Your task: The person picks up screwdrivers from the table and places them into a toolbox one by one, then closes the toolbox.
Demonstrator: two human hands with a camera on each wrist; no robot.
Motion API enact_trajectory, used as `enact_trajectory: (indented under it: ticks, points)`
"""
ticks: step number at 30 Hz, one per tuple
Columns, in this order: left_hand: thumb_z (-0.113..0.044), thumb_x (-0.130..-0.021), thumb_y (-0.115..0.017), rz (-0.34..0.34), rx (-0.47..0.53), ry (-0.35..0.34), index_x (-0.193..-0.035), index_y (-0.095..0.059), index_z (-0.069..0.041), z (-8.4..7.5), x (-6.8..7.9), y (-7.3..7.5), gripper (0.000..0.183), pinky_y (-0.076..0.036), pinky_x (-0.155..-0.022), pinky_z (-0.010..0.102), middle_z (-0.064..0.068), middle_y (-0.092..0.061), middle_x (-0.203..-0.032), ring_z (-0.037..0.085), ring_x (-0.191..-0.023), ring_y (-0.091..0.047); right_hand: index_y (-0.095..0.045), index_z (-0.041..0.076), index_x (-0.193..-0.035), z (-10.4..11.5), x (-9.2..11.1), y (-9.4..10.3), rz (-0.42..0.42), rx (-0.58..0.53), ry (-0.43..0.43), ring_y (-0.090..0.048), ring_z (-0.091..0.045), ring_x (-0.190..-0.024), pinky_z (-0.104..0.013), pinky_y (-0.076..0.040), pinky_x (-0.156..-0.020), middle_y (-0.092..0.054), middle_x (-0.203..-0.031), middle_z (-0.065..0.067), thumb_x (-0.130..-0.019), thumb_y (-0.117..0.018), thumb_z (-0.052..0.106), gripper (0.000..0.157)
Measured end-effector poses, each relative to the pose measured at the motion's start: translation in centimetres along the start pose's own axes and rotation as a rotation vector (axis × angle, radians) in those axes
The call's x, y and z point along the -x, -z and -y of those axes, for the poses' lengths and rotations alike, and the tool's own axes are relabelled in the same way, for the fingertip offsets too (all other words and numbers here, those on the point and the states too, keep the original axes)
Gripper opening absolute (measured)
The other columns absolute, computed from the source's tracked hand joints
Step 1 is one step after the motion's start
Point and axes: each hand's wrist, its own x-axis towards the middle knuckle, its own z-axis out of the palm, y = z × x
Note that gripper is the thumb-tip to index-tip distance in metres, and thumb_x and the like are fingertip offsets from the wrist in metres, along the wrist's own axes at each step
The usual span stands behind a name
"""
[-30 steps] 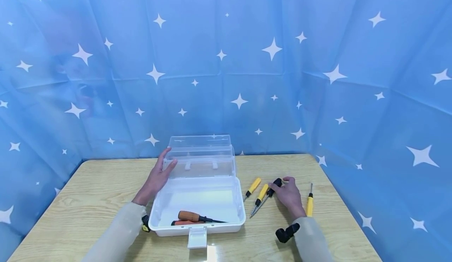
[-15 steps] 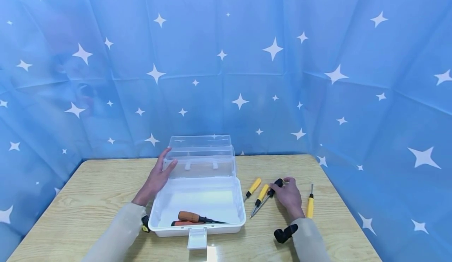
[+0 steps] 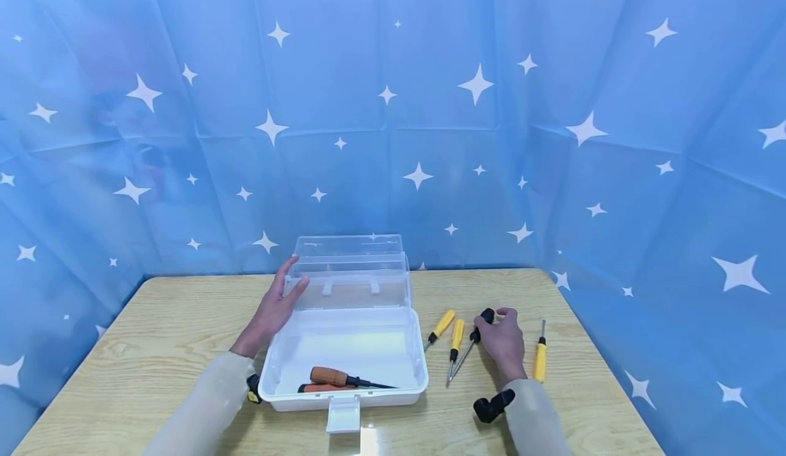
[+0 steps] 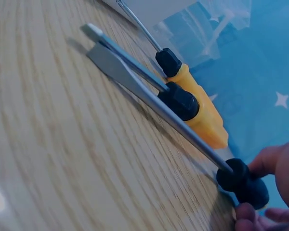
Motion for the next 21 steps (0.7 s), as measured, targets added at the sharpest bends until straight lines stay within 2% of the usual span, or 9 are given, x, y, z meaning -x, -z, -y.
enact_trajectory:
  ticks: [6,10,14,21]
  points:
    - [-0.060,-0.098,-0.048,-0.001,0.004,-0.002,-0.156,-0.016,-0.040,0.0,-0.1,0.1,0.070,-0.020,-0.113,0.069,0.001,-0.009,-0.167,0.035,-0.152,-0.012,-0.031,-0.005,-0.142,0.0,0.1,-0.1,-0.031,-0.035,-0.015,-0.056,-0.035,-0.095,-0.038,-0.046,-0.071,-0.052,-0.114,-0.026,-0.095,-0.058,0.036,0.068]
    - [-0.065,-0.095,-0.047,-0.004,-0.001,-0.015,-0.156,-0.017,-0.039,0.0,-0.1,0.1,0.073,-0.018,-0.116,0.066,0.000,-0.009,-0.167,0.032,-0.153,-0.011,-0.031,-0.005,-0.143,0.0,0.1,0.1,-0.033,-0.051,-0.028,-0.056,-0.036,-0.100,-0.037,-0.046,-0.072,-0.053,-0.118,-0.028,-0.095,-0.057,0.037,0.069]
    - [-0.062,-0.097,-0.047,-0.003,-0.001,-0.025,-0.157,-0.017,-0.038,0.0,-0.1,0.1,0.071,-0.017,-0.117,0.065,0.000,-0.009,-0.167,0.032,-0.153,-0.010,-0.031,-0.004,-0.144,0.1,0.2,0.3,-0.026,-0.059,-0.032,-0.058,-0.031,-0.094,-0.031,-0.044,-0.067,-0.057,-0.114,-0.025,-0.095,-0.057,0.038,0.069]
    - [-0.063,-0.097,-0.047,-0.001,0.009,-0.049,-0.156,-0.018,-0.037,0.2,-0.1,0.2,0.071,-0.016,-0.118,0.063,-0.001,-0.009,-0.167,0.030,-0.153,-0.009,-0.029,-0.004,-0.145,0.5,0.6,0.9,-0.001,-0.099,-0.018,-0.063,-0.021,-0.077,-0.029,-0.045,-0.065,-0.064,-0.097,-0.016,-0.097,-0.058,0.035,0.069]
